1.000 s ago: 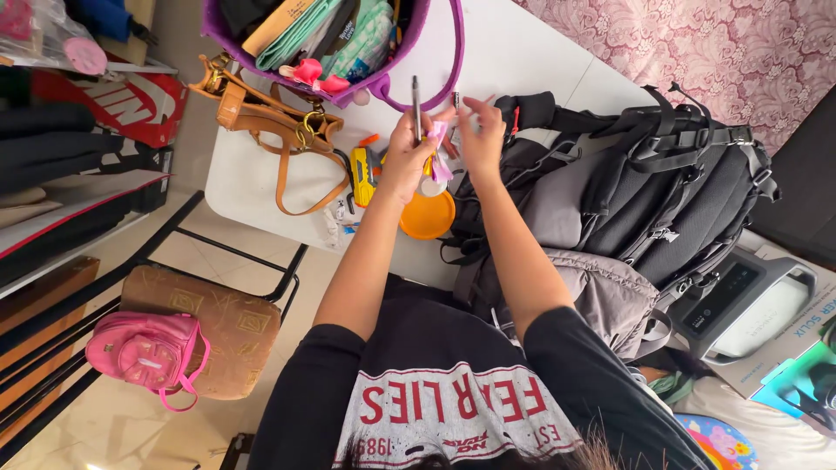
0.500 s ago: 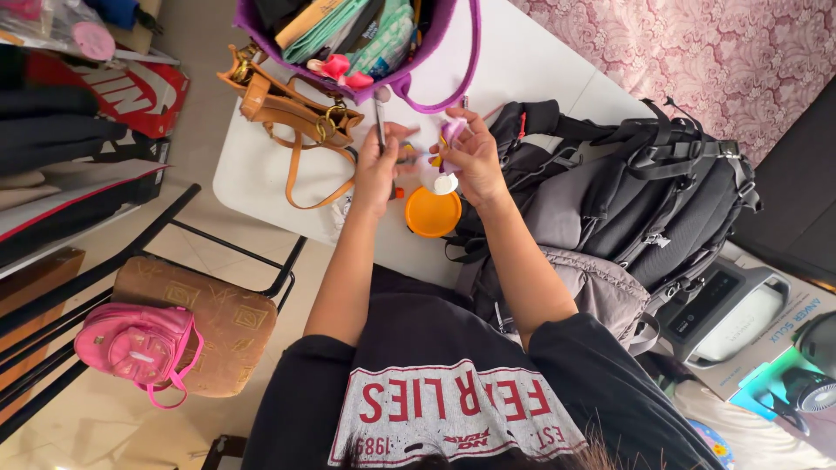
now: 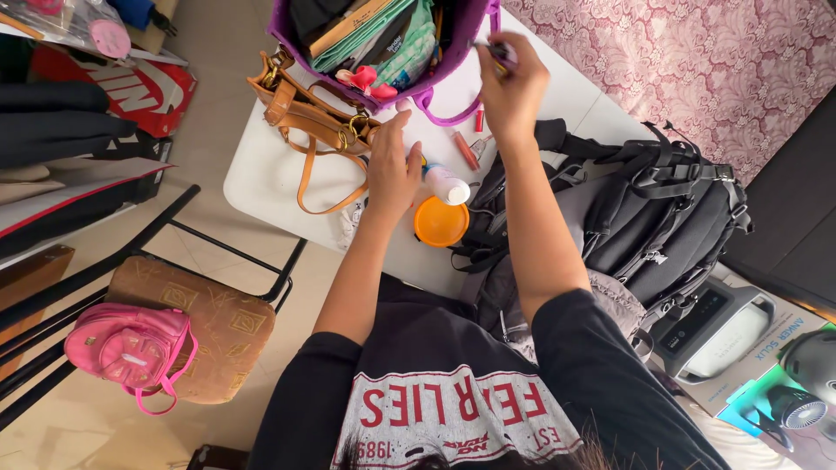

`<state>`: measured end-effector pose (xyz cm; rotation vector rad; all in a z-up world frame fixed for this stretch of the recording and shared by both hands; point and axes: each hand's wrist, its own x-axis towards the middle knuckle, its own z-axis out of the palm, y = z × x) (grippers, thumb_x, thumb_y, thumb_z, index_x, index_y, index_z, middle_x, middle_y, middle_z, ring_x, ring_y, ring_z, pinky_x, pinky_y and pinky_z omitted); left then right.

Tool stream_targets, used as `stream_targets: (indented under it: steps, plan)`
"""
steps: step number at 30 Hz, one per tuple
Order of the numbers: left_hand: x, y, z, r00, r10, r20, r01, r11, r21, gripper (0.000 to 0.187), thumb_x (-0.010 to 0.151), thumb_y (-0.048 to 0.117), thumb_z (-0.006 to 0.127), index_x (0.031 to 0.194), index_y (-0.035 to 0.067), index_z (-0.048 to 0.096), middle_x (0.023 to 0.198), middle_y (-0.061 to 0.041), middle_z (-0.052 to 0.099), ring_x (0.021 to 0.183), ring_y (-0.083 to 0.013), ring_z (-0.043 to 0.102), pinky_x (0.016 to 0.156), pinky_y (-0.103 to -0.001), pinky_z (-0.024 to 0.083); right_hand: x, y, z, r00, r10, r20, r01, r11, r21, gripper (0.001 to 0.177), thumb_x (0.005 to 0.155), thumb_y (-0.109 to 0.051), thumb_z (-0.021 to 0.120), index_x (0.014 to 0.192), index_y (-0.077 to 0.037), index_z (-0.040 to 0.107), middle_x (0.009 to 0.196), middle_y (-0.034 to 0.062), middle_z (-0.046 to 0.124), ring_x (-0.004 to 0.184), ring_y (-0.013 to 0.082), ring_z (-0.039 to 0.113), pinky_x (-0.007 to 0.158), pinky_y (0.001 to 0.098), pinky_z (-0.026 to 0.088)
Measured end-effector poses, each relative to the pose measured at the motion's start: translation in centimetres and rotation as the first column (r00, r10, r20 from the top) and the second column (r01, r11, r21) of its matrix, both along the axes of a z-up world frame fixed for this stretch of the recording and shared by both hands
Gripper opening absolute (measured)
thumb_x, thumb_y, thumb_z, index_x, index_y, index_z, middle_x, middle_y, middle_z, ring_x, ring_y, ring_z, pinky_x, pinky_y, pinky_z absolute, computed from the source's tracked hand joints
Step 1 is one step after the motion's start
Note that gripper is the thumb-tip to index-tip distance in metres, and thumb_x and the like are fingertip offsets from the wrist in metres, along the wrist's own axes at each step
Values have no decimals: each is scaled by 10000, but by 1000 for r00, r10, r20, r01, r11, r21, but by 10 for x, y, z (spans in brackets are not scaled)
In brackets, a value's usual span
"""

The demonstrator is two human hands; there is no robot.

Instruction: The person packs a gray backpack with daily essentials including a small purple backpack, face masks, and other items. They open and close zippers, place items inside, and adjust the bag's contents on a white table.

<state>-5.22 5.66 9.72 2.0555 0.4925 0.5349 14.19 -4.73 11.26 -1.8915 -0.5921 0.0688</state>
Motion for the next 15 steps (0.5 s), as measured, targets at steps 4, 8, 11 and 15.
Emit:
stream_targets:
  steps: [4, 8, 11, 15]
  plan:
    - [4, 4, -1, 998, -20, -65, 11, 992, -129, 464, 947, 23, 650, 1392, 42, 521, 1344, -169, 606, 1230, -357, 586, 1048, -438, 484, 26, 40, -27, 867, 220, 447, -94, 953, -287, 362, 799, 83, 679, 1136, -47, 678, 993, 177, 733, 860, 316, 721, 773, 388, 597]
    - [4, 5, -6, 999, -35, -36, 31, 996, -84, 431, 950, 8, 644, 1366, 43, 539, 1336, -165, 608, 1255, -364, 586, 1053, -441, 483, 45, 59, -46, 931, 269, 246, -31, 732, -681, 344, 816, 55, 691, 1119, -106, 717, 931, 162, 744, 866, 376, 704, 738, 466, 550]
    - [3, 6, -10, 999, -39, -32, 36, 995, -92, 419, 946, 5, 643, 1353, 44, 549, 1318, -158, 614, 1215, -354, 611, 1032, -432, 495, 50, 57, -46, 929, 284, 238, 4, 635, -772, 429, 794, 27, 708, 1193, -131, 718, 938, 167, 740, 862, 369, 698, 720, 459, 554]
    - [1, 6, -16, 996, -47, -71, 22, 947, -322, 371, 964, 36, 630, 1329, 49, 566, 1291, -135, 646, 1049, -264, 688, 912, -358, 565, 27, 37, -25, 988, 94, 123, -60, 965, -256, 401, 907, -111, 806, 1291, -80, 693, 934, 93, 734, 808, 249, 670, 708, 393, 570]
